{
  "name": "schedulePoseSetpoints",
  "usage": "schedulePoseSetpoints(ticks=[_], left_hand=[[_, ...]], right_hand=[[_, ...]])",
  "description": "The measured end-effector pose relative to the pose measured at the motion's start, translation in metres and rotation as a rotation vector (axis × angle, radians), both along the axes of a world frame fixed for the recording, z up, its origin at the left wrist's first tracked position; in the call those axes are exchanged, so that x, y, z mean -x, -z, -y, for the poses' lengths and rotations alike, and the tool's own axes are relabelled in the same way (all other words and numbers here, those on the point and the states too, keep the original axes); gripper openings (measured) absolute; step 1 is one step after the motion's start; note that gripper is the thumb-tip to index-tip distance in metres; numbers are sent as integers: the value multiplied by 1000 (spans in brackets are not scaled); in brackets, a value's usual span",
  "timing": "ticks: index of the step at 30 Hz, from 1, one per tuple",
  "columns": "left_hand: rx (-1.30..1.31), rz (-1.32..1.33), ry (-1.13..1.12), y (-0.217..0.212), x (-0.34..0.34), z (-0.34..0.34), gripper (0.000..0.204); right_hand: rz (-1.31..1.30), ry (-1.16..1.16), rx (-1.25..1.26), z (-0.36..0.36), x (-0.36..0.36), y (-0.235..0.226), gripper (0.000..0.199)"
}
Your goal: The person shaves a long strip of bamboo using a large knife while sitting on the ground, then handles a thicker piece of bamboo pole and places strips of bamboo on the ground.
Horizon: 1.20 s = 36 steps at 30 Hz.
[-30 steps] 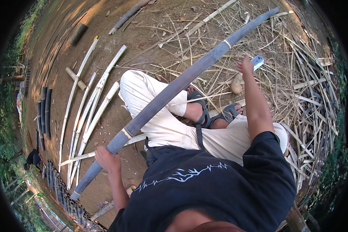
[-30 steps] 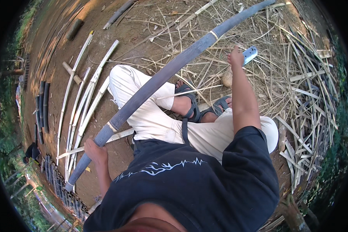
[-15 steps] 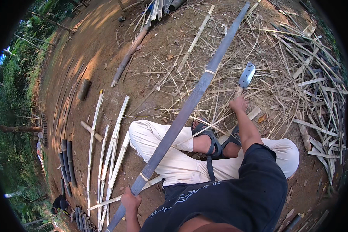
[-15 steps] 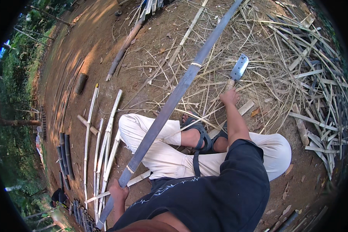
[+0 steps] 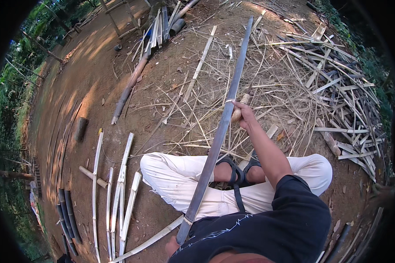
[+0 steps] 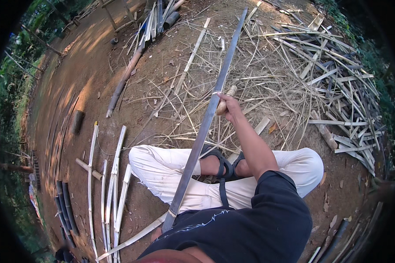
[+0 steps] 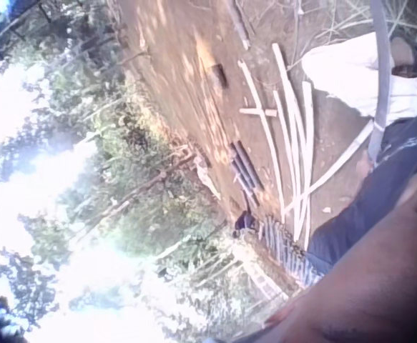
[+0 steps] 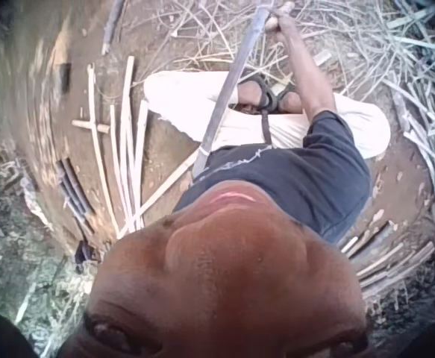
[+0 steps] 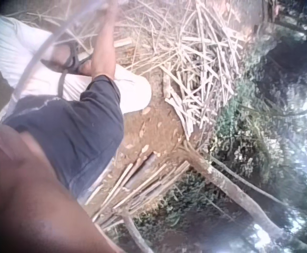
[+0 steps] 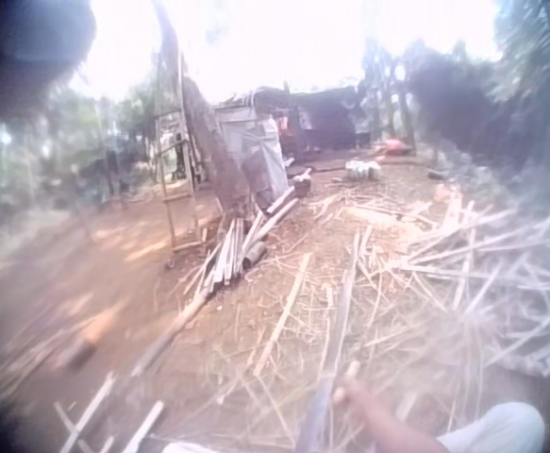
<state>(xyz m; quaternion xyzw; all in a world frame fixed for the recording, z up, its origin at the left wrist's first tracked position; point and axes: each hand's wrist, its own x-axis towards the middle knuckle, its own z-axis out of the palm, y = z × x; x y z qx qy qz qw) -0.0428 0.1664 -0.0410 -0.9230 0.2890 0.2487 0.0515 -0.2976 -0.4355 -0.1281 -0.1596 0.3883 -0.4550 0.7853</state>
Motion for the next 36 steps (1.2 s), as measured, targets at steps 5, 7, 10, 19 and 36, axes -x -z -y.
schedulePoseSetpoints(ticks=[5,7,10,19,36], left_hand=[[-31,-40,19,-3,0,17,40],[-52,-53,-4,-2,2,28,39],[-73,-70,-19,-17,6,56,39],[264,-172,236,-58,-2,263,54],[178,-889,-30,-23,2,304,34]], right_hand=[[112,-3,-107,1,-4,-8,25],[84,-27,-101,5,-13,-19,25],[170,-10,80,16,-22,-60,23],[-850,52,705,-18,-4,-116,50],[-1203,-1007,1455,-203,24,-135,72]])
